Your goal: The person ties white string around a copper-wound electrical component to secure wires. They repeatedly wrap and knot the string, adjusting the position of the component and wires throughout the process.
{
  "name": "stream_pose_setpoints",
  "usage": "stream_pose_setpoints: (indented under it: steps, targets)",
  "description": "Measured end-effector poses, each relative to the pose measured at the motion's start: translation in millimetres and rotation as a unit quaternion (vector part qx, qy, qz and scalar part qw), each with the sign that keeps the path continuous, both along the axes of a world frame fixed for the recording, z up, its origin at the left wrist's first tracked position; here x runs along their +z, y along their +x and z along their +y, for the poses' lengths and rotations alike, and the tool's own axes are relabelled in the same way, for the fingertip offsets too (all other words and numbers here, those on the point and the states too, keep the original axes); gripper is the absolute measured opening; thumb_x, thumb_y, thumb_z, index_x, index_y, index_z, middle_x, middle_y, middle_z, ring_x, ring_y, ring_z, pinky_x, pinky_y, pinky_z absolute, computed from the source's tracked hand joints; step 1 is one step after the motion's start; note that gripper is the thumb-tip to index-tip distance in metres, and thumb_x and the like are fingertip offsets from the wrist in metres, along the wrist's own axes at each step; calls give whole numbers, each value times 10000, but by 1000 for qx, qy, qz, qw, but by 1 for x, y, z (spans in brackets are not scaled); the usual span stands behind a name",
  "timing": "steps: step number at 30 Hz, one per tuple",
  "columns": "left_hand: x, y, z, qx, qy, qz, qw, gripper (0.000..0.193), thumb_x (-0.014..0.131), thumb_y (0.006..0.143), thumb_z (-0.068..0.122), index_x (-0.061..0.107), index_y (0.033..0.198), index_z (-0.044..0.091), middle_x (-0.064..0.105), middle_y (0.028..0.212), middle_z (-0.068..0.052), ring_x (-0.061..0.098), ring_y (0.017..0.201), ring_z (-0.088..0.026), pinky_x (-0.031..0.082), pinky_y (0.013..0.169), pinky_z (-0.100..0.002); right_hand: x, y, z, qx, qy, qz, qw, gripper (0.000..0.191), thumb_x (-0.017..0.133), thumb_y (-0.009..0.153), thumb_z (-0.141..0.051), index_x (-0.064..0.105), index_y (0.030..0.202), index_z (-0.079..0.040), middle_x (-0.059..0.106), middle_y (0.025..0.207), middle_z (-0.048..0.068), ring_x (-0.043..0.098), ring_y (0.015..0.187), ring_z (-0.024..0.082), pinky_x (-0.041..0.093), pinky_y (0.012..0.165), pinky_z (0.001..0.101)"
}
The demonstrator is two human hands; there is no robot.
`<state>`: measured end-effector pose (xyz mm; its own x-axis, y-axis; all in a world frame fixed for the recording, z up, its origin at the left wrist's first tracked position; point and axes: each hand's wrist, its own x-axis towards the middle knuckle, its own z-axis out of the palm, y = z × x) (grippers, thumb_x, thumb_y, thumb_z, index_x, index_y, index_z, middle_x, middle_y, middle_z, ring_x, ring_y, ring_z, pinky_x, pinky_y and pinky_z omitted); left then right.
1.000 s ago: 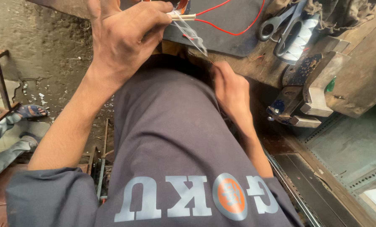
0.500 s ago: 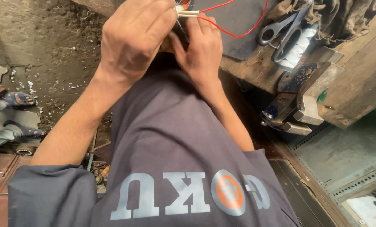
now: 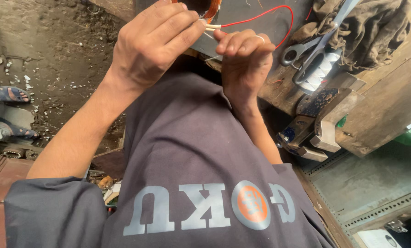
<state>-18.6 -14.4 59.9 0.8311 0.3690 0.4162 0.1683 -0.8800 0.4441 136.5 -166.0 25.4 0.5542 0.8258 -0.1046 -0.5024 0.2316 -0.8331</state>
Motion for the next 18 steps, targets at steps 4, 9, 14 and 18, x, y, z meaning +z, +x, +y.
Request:
stream_pose_setpoints:
  steps: [4,9,14,18]
  targets:
    - [-3,6,-5,13,8,7,1000,244,683,984,24,745,1220,23,692,1130,-39,661,1164,-206,575,1067,-343,-11,9,9,12,39,42,998,472,424,1134,-486,476,895,-83,426,760,21,435,657,162,499,740,369]
    - [-17,6,-8,9,-27,-2,1000,224,676,1025,19,732,1238,53,687,1158,-13,652,1193,-189,559,1089,-361,-36,21,13,-37,29,-29,999,412,473,1112,-426,402,924,-66,346,725,37,302,584,124,306,543,300]
    - [-31,4,-9,9,-26,2,1000,237,715,1022,20,653,1242,78,684,1172,0,653,1201,-167,556,1168,-379,-34,36,28,-29,-6,-53,998,349,496,1134,-353,450,956,-55,398,748,3,315,549,96,291,494,260]
    - [-30,2,-12,36,-41,8,998,259,727,1009,21,644,1237,112,673,1162,2,650,1183,-163,563,1176,-383,-5,42,27,91,-99,-475,869,364,426,1219,-302,612,1080,-22,561,878,31,471,655,131,379,617,274]
